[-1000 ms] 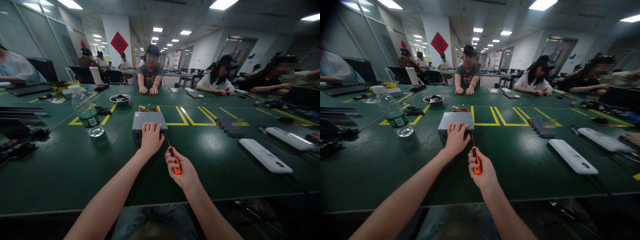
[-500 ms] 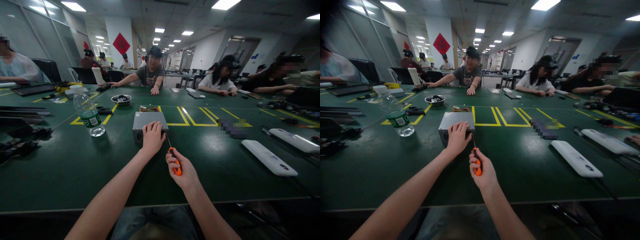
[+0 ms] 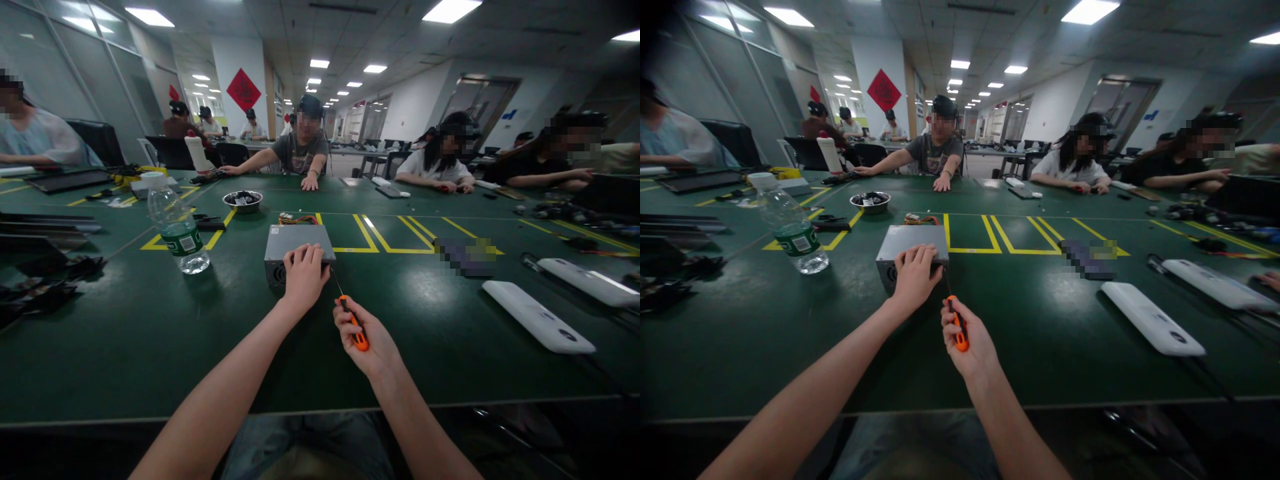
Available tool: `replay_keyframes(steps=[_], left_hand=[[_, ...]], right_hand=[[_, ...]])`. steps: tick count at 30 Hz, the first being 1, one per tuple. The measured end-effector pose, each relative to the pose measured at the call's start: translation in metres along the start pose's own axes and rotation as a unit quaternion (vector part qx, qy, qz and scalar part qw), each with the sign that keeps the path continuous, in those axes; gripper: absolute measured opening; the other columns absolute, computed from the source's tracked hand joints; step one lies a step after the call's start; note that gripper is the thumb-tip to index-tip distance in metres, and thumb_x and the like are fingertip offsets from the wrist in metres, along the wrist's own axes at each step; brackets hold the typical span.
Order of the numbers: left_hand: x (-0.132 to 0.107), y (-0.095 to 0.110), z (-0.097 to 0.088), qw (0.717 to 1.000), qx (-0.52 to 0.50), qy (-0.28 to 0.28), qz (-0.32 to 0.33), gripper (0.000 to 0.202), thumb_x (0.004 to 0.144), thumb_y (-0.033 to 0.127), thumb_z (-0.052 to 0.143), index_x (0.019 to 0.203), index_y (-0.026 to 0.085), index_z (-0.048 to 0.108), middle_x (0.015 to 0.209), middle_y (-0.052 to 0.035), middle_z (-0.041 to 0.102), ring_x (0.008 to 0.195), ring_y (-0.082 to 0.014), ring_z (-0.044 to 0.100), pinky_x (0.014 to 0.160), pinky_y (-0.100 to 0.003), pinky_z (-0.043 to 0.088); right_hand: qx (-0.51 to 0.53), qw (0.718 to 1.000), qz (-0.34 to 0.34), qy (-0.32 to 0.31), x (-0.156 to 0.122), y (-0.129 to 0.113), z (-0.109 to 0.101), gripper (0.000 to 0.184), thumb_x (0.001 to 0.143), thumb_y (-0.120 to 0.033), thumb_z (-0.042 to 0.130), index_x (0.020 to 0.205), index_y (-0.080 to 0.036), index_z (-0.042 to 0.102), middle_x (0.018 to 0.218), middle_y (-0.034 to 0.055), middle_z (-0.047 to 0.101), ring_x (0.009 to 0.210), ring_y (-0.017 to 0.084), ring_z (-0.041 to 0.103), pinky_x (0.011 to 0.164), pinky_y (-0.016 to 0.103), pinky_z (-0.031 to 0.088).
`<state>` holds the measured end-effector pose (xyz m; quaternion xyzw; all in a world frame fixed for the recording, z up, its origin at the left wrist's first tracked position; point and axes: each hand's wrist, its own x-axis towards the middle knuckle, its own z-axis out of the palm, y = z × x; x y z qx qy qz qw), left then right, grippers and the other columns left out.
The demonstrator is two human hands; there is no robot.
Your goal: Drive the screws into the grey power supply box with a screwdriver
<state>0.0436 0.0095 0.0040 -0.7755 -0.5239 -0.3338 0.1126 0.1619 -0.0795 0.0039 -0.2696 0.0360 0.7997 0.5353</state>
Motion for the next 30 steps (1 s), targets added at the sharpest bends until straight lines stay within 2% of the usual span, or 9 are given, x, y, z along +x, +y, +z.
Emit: replay_keyframes(steps=[5,11,14,18,22,25,27,29,30], left_hand=[[0.000,0.000,0.000,1.000,0.007,0.004,0.004,0.027,0.083,0.025,0.046,0.108,0.019,0.051,0.121,-0.0079,0.054,0.114,-0.0259,0.041,0.091,-0.044,0.028],[0.000,0.001,-0.001,1.000,0.011,0.006,0.004,0.027,0.082,0.025,0.046,0.109,0.018,0.051,0.118,-0.0083,0.056,0.112,-0.0257,0.042,0.091,-0.044,0.029],[0.001,0.001,-0.001,1.000,0.011,0.006,0.001,0.028,0.083,0.025,0.045,0.109,0.018,0.050,0.117,-0.0086,0.056,0.112,-0.0256,0.042,0.092,-0.045,0.028],[0.001,0.001,-0.001,1.000,0.009,0.001,0.000,0.028,0.082,0.025,0.046,0.109,0.019,0.050,0.117,-0.0087,0.055,0.113,-0.0257,0.042,0.091,-0.044,0.028],[0.001,0.001,-0.001,1.000,0.009,0.003,0.004,0.027,0.083,0.025,0.046,0.109,0.019,0.050,0.117,-0.0082,0.055,0.113,-0.0255,0.042,0.092,-0.044,0.028],[0.001,0.001,-0.002,1.000,0.007,0.009,0.005,0.027,0.083,0.025,0.046,0.109,0.019,0.050,0.117,-0.0080,0.056,0.112,-0.0255,0.043,0.092,-0.044,0.028],[0.000,0.001,-0.002,1.000,0.007,0.013,0.009,0.028,0.083,0.025,0.045,0.109,0.019,0.050,0.116,-0.0081,0.056,0.112,-0.0254,0.043,0.091,-0.044,0.029],[0.000,0.001,-0.002,1.000,0.006,0.016,0.013,0.029,0.083,0.026,0.045,0.110,0.018,0.049,0.115,-0.0079,0.057,0.112,-0.0252,0.043,0.091,-0.044,0.030],[0.000,0.001,-0.002,1.000,0.007,0.017,0.013,0.029,0.083,0.026,0.046,0.111,0.018,0.049,0.115,-0.0077,0.057,0.112,-0.0252,0.043,0.091,-0.044,0.030]], right_hand=[[-0.022,0.999,0.025,-0.005,-0.002,0.001,0.002,0.022,0.091,-0.024,0.037,0.100,-0.008,0.051,0.062,-0.0014,0.047,0.043,0.003,0.046,0.031,0.008,0.035],[-0.021,1.000,-0.019,0.001,-0.002,0.002,0.004,0.009,0.087,-0.017,0.043,0.084,-0.013,0.050,0.067,0.0005,0.049,0.045,0.003,0.045,0.028,0.007,0.030],[-0.018,1.000,-0.017,0.012,-0.002,0.002,0.002,0.009,0.087,-0.013,0.042,0.085,-0.013,0.050,0.067,0.0001,0.050,0.047,0.003,0.048,0.031,0.006,0.033],[-0.025,1.000,0.004,0.007,-0.003,0.004,0.002,0.015,0.089,-0.020,0.041,0.092,-0.011,0.052,0.066,0.0005,0.051,0.048,0.003,0.050,0.036,0.007,0.039],[-0.050,0.999,-0.008,0.004,-0.004,0.005,0.005,0.019,0.090,-0.021,0.040,0.094,-0.009,0.054,0.063,-0.0003,0.050,0.045,0.003,0.047,0.035,0.008,0.038],[-0.074,0.996,-0.050,0.015,-0.005,0.006,0.006,0.012,0.085,-0.016,0.046,0.084,-0.009,0.056,0.065,0.0021,0.052,0.049,0.004,0.049,0.034,0.008,0.035],[-0.088,0.992,-0.093,0.021,-0.007,0.008,0.004,0.004,0.078,-0.009,0.053,0.080,-0.011,0.056,0.067,0.0023,0.054,0.055,0.006,0.053,0.038,0.009,0.038],[-0.126,0.980,-0.154,0.024,-0.010,0.011,0.001,0.016,0.071,-0.004,0.059,0.085,-0.013,0.058,0.073,0.0021,0.059,0.064,0.007,0.057,0.050,0.013,0.046],[-0.185,0.958,-0.217,0.027,-0.012,0.013,-0.001,0.024,0.068,-0.004,0.062,0.090,-0.013,0.059,0.079,0.0027,0.061,0.070,0.008,0.059,0.058,0.015,0.049]])
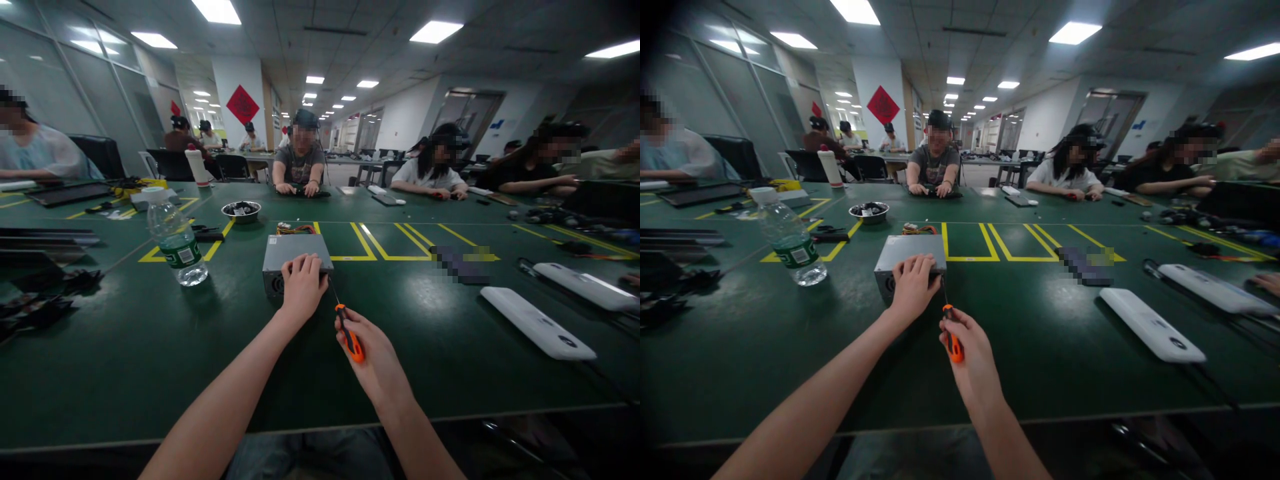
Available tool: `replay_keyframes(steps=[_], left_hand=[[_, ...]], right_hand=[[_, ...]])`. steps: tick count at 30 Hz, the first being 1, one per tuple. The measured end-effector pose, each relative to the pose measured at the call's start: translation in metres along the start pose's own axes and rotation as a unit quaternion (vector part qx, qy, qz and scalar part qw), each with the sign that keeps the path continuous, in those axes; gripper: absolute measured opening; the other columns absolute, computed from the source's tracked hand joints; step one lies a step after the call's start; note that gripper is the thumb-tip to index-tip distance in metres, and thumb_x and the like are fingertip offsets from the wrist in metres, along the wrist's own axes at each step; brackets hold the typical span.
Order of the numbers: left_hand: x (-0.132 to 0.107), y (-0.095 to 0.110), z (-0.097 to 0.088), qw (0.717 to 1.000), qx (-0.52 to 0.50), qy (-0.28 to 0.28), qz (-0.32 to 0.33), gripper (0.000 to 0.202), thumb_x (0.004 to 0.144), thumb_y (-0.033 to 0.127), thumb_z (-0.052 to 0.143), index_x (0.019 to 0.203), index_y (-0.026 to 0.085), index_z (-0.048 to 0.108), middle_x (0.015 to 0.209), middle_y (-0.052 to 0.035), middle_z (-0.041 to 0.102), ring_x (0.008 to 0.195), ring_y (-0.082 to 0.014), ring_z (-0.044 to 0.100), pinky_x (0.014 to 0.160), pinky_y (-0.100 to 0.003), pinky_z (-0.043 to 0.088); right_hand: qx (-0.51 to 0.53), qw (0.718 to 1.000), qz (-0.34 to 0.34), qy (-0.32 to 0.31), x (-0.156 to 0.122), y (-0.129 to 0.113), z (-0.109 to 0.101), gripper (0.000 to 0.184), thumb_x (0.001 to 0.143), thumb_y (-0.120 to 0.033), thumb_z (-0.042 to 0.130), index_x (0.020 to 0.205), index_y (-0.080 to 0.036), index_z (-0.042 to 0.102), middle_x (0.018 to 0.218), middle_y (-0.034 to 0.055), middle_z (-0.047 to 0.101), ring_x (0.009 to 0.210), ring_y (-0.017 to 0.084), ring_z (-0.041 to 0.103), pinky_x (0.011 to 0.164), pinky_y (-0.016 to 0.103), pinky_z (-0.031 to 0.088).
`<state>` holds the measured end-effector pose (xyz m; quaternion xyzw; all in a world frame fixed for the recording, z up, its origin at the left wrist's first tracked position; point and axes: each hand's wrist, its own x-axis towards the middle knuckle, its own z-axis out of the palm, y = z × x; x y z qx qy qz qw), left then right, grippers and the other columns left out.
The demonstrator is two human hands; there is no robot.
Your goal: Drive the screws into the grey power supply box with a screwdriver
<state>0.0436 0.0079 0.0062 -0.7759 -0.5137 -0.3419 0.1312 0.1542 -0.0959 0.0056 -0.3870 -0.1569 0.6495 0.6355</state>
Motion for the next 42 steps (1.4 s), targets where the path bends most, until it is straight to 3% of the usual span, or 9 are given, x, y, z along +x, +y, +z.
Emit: replay_keyframes(steps=[4,7,10,14,17,23,34,38,42], left_hand=[[0.000,0.000,0.000,1.000,0.005,0.001,0.001,0.029,0.083,0.026,0.045,0.111,0.019,0.049,0.115,-0.0079,0.057,0.112,-0.0254,0.044,0.091,-0.044,0.030],[0.000,0.001,0.000,1.000,0.007,0.001,0.002,0.028,0.083,0.025,0.045,0.110,0.019,0.050,0.116,-0.0084,0.057,0.112,-0.0256,0.044,0.090,-0.045,0.030],[0.001,0.001,0.001,1.000,0.012,0.000,0.001,0.026,0.083,0.025,0.046,0.108,0.020,0.052,0.118,-0.0080,0.056,0.112,-0.0255,0.044,0.090,-0.044,0.030],[0.000,0.000,0.002,1.000,0.016,-0.001,-0.004,0.026,0.082,0.026,0.047,0.107,0.020,0.052,0.118,-0.0071,0.056,0.111,-0.0247,0.044,0.090,-0.044,0.030],[0.000,0.000,0.001,1.000,0.017,0.001,0.001,0.026,0.082,0.026,0.047,0.107,0.020,0.052,0.119,-0.0068,0.056,0.111,-0.0247,0.044,0.090,-0.044,0.030],[0.000,0.000,0.001,1.000,0.017,0.006,0.000,0.025,0.082,0.026,0.047,0.106,0.020,0.053,0.118,-0.0067,0.056,0.112,-0.0245,0.044,0.090,-0.043,0.030],[0.000,0.000,0.003,1.000,0.014,0.004,0.003,0.027,0.083,0.026,0.046,0.109,0.019,0.051,0.118,-0.0082,0.056,0.112,-0.0256,0.044,0.091,-0.044,0.030],[-0.001,-0.001,0.002,1.000,0.012,0.003,0.003,0.028,0.083,0.026,0.046,0.110,0.019,0.050,0.118,-0.0079,0.056,0.113,-0.0253,0.043,0.091,-0.044,0.029],[-0.001,0.000,0.003,1.000,0.011,0.000,0.000,0.027,0.083,0.025,0.046,0.109,0.020,0.051,0.118,-0.0073,0.056,0.112,-0.0252,0.043,0.091,-0.044,0.029]], right_hand=[[-0.211,0.966,-0.146,-0.029,-0.010,0.004,-0.008,0.047,0.066,-0.012,0.068,0.110,-0.021,0.054,0.107,0.0037,0.061,0.098,0.014,0.058,0.088,0.026,0.046],[-0.360,0.904,-0.228,-0.039,-0.012,0.003,-0.014,0.044,0.076,-0.020,0.060,0.118,-0.024,0.048,0.114,0.0047,0.057,0.104,0.016,0.056,0.095,0.033,0.041],[-0.503,0.795,-0.340,-0.004,-0.012,0.003,-0.016,0.034,0.083,-0.024,0.049,0.117,-0.023,0.049,0.117,0.0082,0.053,0.103,0.019,0.055,0.090,0.037,0.044],[-0.651,0.624,-0.430,0.036,-0.010,0.003,-0.012,0.027,0.088,-0.024,0.034,0.105,-0.020,0.055,0.109,0.0108,0.051,0.077,0.017,0.061,0.061,0.032,0.053],[-0.699,0.556,-0.448,0.037,-0.011,0.005,-0.008,0.022,0.088,-0.026,0.037,0.099,-0.017,0.054,0.101,0.0107,0.050,0.069,0.017,0.061,0.049,0.028,0.051],[-0.701,0.537,-0.468,0.021,-0.010,0.008,-0.005,0.017,0.085,-0.015,0.036,0.098,-0.014,0.048,0.096,0.0111,0.048,0.074,0.017,0.061,0.052,0.026,0.052],[-0.717,0.522,-0.457,0.072,-0.004,-0.008,-0.012,0.019,0.088,-0.031,0.041,0.096,-0.016,0.050,0.089,0.0084,0.057,0.072,0.019,0.061,0.054,0.028,0.049],[-0.726,0.510,-0.460,0.032,-0.005,0.001,-0.009,0.017,0.083,-0.020,0.044,0.098,-0.014,0.048,0.100,0.0130,0.050,0.079,0.020,0.060,0.058,0.028,0.050],[-0.718,0.505,-0.478,0.036,-0.005,0.008,-0.011,0.017,0.084,-0.013,0.037,0.098,-0.015,0.048,0.093,0.0104,0.054,0.078,0.019,0.060,0.060,0.029,0.051]])
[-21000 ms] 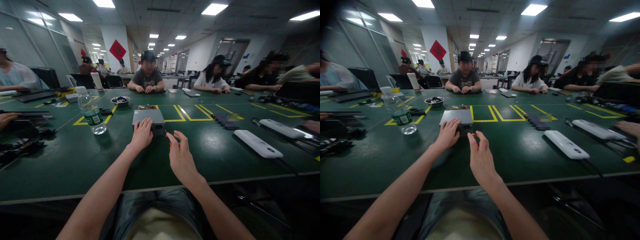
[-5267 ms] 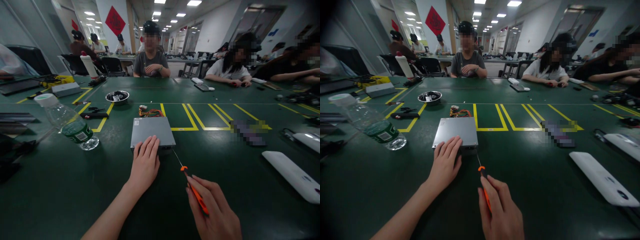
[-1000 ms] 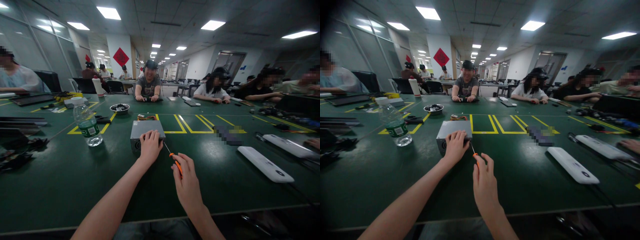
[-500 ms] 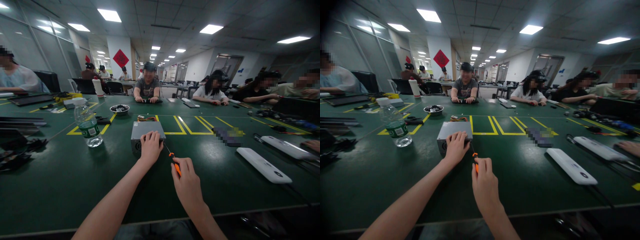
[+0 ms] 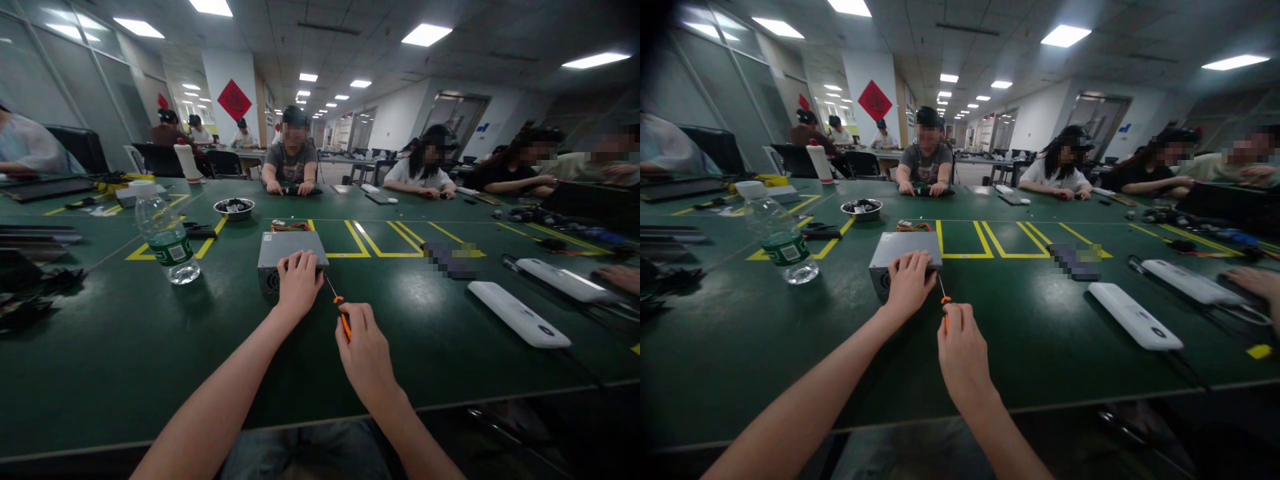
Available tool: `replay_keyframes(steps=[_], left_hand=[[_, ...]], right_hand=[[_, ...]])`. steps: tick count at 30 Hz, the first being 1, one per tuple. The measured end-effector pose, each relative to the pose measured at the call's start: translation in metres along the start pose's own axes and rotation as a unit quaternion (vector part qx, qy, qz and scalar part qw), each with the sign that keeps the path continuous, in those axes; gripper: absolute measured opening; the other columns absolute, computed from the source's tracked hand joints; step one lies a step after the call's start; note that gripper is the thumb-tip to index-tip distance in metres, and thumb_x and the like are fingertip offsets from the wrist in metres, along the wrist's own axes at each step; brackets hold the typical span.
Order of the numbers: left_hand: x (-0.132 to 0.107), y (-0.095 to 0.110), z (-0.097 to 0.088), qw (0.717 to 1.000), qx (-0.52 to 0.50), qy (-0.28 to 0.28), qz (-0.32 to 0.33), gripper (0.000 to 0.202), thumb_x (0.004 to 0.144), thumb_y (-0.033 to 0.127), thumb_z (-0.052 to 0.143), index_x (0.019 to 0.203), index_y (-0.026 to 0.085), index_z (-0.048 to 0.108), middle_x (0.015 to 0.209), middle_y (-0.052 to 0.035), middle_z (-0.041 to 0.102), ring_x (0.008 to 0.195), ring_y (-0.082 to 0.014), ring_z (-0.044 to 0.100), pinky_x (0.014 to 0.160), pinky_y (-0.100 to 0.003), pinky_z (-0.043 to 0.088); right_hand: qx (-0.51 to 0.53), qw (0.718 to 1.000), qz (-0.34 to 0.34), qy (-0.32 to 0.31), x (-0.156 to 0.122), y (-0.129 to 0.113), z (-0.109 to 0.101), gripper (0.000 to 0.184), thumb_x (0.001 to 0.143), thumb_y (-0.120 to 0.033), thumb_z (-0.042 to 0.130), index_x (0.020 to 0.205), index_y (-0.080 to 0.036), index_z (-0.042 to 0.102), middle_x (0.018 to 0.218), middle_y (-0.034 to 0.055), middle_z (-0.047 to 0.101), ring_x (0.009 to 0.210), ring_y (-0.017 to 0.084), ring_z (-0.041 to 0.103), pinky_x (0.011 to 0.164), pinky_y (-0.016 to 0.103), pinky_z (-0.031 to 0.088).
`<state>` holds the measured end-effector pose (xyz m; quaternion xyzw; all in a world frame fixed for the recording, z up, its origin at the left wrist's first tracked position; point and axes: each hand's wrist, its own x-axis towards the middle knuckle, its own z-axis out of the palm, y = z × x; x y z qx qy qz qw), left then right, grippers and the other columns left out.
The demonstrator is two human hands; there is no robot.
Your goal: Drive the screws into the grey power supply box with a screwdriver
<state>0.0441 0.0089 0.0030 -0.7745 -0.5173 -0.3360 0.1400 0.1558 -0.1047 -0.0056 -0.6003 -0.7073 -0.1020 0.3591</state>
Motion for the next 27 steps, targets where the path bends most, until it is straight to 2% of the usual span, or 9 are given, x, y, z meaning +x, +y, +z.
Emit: replay_keyframes(steps=[4,10,14,15,16,19,21,25,27], left_hand=[[-0.001,0.000,0.002,1.000,0.000,-0.001,0.000,0.027,0.082,0.025,0.046,0.109,0.020,0.051,0.120,-0.0075,0.055,0.114,-0.0255,0.042,0.092,-0.045,0.028],[0.000,0.000,0.001,1.000,-0.001,-0.008,-0.003,0.028,0.083,0.025,0.045,0.110,0.019,0.050,0.120,-0.0082,0.055,0.114,-0.0257,0.042,0.093,-0.045,0.027],[0.000,0.001,-0.001,1.000,-0.003,-0.012,-0.005,0.028,0.083,0.025,0.044,0.110,0.019,0.051,0.121,-0.0090,0.054,0.114,-0.0258,0.041,0.093,-0.045,0.027],[0.000,0.001,-0.001,1.000,-0.004,-0.010,-0.005,0.028,0.083,0.025,0.044,0.110,0.019,0.051,0.121,-0.0091,0.054,0.114,-0.0260,0.041,0.093,-0.045,0.027],[0.000,0.001,-0.001,1.000,-0.004,-0.008,-0.004,0.028,0.083,0.025,0.043,0.110,0.019,0.051,0.120,-0.0090,0.054,0.114,-0.0260,0.041,0.093,-0.045,0.027],[-0.001,0.001,-0.001,1.000,-0.008,-0.001,0.001,0.028,0.083,0.024,0.043,0.109,0.019,0.051,0.120,-0.0086,0.055,0.113,-0.0263,0.043,0.092,-0.045,0.028],[-0.001,0.001,0.000,1.000,-0.011,-0.002,0.003,0.027,0.083,0.024,0.043,0.109,0.020,0.051,0.119,-0.0085,0.055,0.113,-0.0264,0.043,0.092,-0.046,0.028],[-0.001,0.001,0.001,1.000,-0.014,-0.006,-0.001,0.027,0.083,0.023,0.043,0.108,0.020,0.051,0.120,-0.0087,0.055,0.114,-0.0260,0.042,0.094,-0.046,0.027],[-0.001,0.000,0.000,1.000,-0.011,-0.006,0.000,0.026,0.084,0.024,0.043,0.108,0.020,0.051,0.121,-0.0082,0.054,0.115,-0.0259,0.042,0.093,-0.046,0.027]], right_hand=[[0.010,0.999,0.043,0.000,-0.002,0.005,0.003,0.018,0.088,-0.020,0.035,0.100,-0.015,0.048,0.092,0.0100,0.059,0.076,0.020,0.062,0.057,0.029,0.050],[0.058,0.991,0.104,-0.058,0.001,0.002,0.004,0.021,0.085,-0.024,0.040,0.104,-0.015,0.045,0.100,0.0129,0.060,0.084,0.025,0.063,0.060,0.033,0.050],[0.192,0.957,0.204,-0.075,0.004,0.001,0.002,0.017,0.082,-0.024,0.046,0.097,-0.017,0.046,0.085,0.0059,0.063,0.061,0.018,0.063,0.051,0.029,0.048],[0.265,0.930,0.241,-0.077,0.004,0.002,0.002,0.016,0.081,-0.026,0.048,0.095,-0.018,0.046,0.079,0.0027,0.063,0.051,0.014,0.060,0.045,0.025,0.046],[0.363,0.884,0.285,-0.077,0.005,0.002,0.003,0.017,0.079,-0.027,0.052,0.093,-0.019,0.046,0.073,-0.0002,0.062,0.043,0.011,0.055,0.039,0.022,0.043],[0.636,0.661,0.395,-0.054,0.007,0.002,0.007,0.023,0.072,-0.023,0.063,0.086,-0.018,0.046,0.062,-0.0048,0.060,0.033,0.005,0.045,0.029,0.013,0.032],[0.716,0.549,0.428,-0.043,0.009,0.000,0.008,0.020,0.071,-0.019,0.064,0.081,-0.017,0.047,0.061,-0.0040,0.060,0.033,0.002,0.043,0.029,0.009,0.029],[0.773,0.453,0.440,-0.059,0.014,-0.008,0.003,0.005,0.080,-0.013,0.053,0.076,-0.014,0.049,0.059,-0.0033,0.056,0.034,-0.003,0.036,0.030,0.004,0.029],[0.814,0.368,0.446,-0.061,0.016,-0.010,-0.001,0.009,0.085,-0.010,0.044,0.079,-0.013,0.049,0.060,-0.0038,0.054,0.034,-0.003,0.037,0.031,0.002,0.030]])
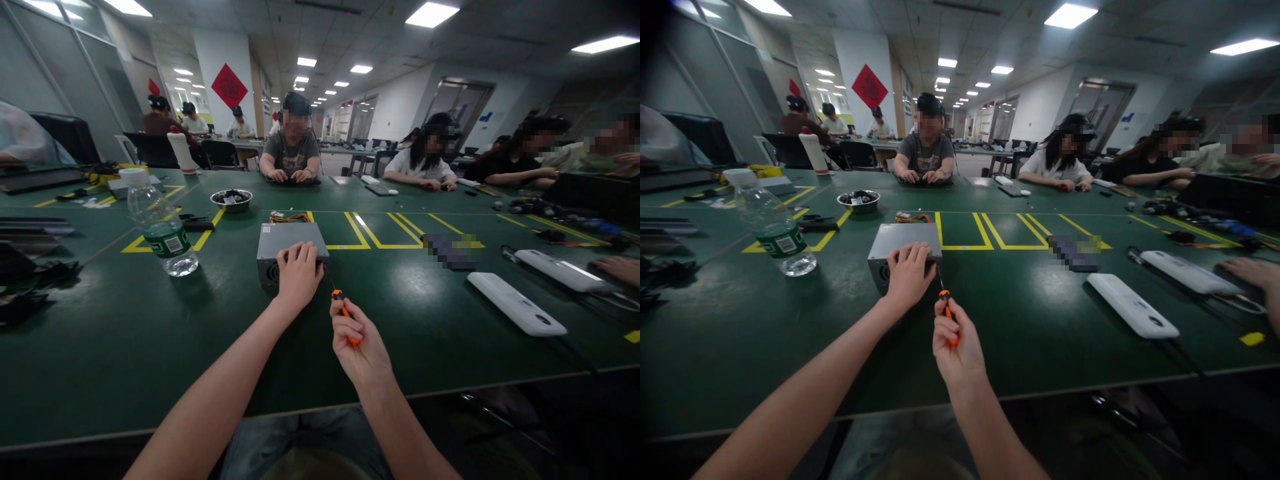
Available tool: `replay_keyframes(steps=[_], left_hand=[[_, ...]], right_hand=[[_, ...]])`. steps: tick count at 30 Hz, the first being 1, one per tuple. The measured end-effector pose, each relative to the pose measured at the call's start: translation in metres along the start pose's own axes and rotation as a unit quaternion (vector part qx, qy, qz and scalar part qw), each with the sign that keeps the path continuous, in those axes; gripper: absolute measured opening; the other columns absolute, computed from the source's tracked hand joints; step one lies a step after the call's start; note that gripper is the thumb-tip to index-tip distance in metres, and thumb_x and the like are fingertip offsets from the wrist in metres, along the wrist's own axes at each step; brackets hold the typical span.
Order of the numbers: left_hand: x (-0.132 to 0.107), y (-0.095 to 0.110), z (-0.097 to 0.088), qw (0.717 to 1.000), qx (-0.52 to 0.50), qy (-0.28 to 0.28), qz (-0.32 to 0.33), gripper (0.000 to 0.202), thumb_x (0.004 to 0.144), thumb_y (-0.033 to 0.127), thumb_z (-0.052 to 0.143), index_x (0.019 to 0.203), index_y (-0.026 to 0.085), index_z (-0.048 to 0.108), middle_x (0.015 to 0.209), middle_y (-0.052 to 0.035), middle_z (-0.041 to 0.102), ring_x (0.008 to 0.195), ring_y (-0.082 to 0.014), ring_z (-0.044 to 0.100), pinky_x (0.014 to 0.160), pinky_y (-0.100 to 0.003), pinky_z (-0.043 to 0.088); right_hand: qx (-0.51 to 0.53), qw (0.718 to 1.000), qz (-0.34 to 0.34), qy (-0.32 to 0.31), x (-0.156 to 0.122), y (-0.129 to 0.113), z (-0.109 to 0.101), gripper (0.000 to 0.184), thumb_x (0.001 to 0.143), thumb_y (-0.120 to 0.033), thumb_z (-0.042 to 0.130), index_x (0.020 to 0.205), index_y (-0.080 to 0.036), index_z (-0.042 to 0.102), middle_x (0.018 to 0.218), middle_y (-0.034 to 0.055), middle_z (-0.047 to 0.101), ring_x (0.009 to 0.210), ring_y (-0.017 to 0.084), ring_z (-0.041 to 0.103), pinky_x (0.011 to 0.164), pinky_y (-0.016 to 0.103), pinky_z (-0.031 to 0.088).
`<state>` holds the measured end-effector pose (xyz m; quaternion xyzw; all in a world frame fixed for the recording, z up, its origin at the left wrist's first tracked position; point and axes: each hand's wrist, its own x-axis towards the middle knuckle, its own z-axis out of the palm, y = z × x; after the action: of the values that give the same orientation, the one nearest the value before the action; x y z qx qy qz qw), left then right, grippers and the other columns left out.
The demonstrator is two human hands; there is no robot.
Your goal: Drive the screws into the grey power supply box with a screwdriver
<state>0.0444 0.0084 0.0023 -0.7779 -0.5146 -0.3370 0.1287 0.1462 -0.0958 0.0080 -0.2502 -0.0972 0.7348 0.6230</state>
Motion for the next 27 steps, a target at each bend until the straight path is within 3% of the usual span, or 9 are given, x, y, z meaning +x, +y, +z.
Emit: replay_keyframes(steps=[3,6,11,15,17,22,27], left_hand=[[0.000,0.000,-0.001,1.000,0.005,0.001,0.003,0.026,0.084,0.024,0.042,0.108,0.020,0.050,0.120,-0.0075,0.055,0.114,-0.0258,0.042,0.092,-0.045,0.027],[-0.001,0.000,-0.002,1.000,0.003,-0.001,0.005,0.026,0.084,0.025,0.043,0.108,0.020,0.050,0.121,-0.0076,0.054,0.115,-0.0255,0.042,0.093,-0.045,0.028],[0.000,0.001,-0.005,1.000,-0.004,-0.013,0.001,0.028,0.084,0.026,0.043,0.110,0.019,0.051,0.122,-0.0086,0.054,0.116,-0.0262,0.041,0.094,-0.045,0.027],[-0.001,-0.011,-0.014,0.998,-0.036,-0.035,0.030,0.034,0.086,0.028,0.039,0.118,0.020,0.048,0.127,-0.0079,0.050,0.119,-0.0232,0.040,0.097,-0.041,0.027],[-0.002,-0.024,-0.020,0.997,-0.046,-0.034,0.046,0.039,0.086,0.022,0.036,0.124,0.022,0.042,0.133,-0.0061,0.045,0.120,-0.0191,0.040,0.098,-0.037,0.027],[-0.007,-0.051,-0.027,0.999,-0.023,-0.015,0.037,0.044,0.083,0.017,0.036,0.126,0.021,0.042,0.135,-0.0058,0.043,0.124,-0.0178,0.037,0.103,-0.038,0.021],[-0.013,-0.051,-0.026,0.999,-0.007,-0.026,0.045,0.037,0.085,0.024,0.039,0.120,0.028,0.049,0.131,-0.0027,0.049,0.123,-0.0210,0.039,0.103,-0.045,0.018]], right_hand=[[0.165,0.983,0.077,-0.019,-0.004,-0.004,0.002,0.015,0.090,-0.012,0.034,0.086,-0.012,0.048,0.064,-0.0034,0.053,0.035,-0.004,0.040,0.032,0.001,0.032],[0.218,0.970,0.104,-0.031,-0.011,-0.010,-0.002,0.014,0.091,-0.014,0.033,0.091,-0.012,0.047,0.065,-0.0037,0.052,0.035,-0.002,0.041,0.030,0.003,0.033],[0.174,0.983,0.047,-0.038,-0.024,-0.011,-0.017,0.007,0.086,-0.012,0.043,0.091,-0.012,0.049,0.063,-0.0047,0.051,0.035,-0.002,0.041,0.029,0.005,0.032],[0.132,0.990,0.050,-0.009,-0.023,0.000,-0.020,0.007,0.085,-0.012,0.044,0.084,-0.011,0.051,0.061,-0.0024,0.053,0.034,-0.002,0.039,0.029,0.005,0.031],[0.112,0.992,0.059,0.009,-0.019,0.006,-0.017,0.010,0.086,-0.014,0.042,0.082,-0.011,0.051,0.060,-0.0014,0.054,0.032,-0.002,0.036,0.028,0.006,0.029],[0.075,0.993,0.090,0.017,-0.010,0.019,-0.002,0.009,0.084,-0.015,0.046,0.078,-0.012,0.052,0.058,-0.0013,0.054,0.031,-0.002,0.033,0.027,0.007,0.027],[0.067,0.994,0.085,0.032,-0.003,0.024,0.009,0.013,0.086,-0.015,0.042,0.077,-0.012,0.051,0.058,-0.0013,0.054,0.030,-0.002,0.033,0.026,0.007,0.026]])
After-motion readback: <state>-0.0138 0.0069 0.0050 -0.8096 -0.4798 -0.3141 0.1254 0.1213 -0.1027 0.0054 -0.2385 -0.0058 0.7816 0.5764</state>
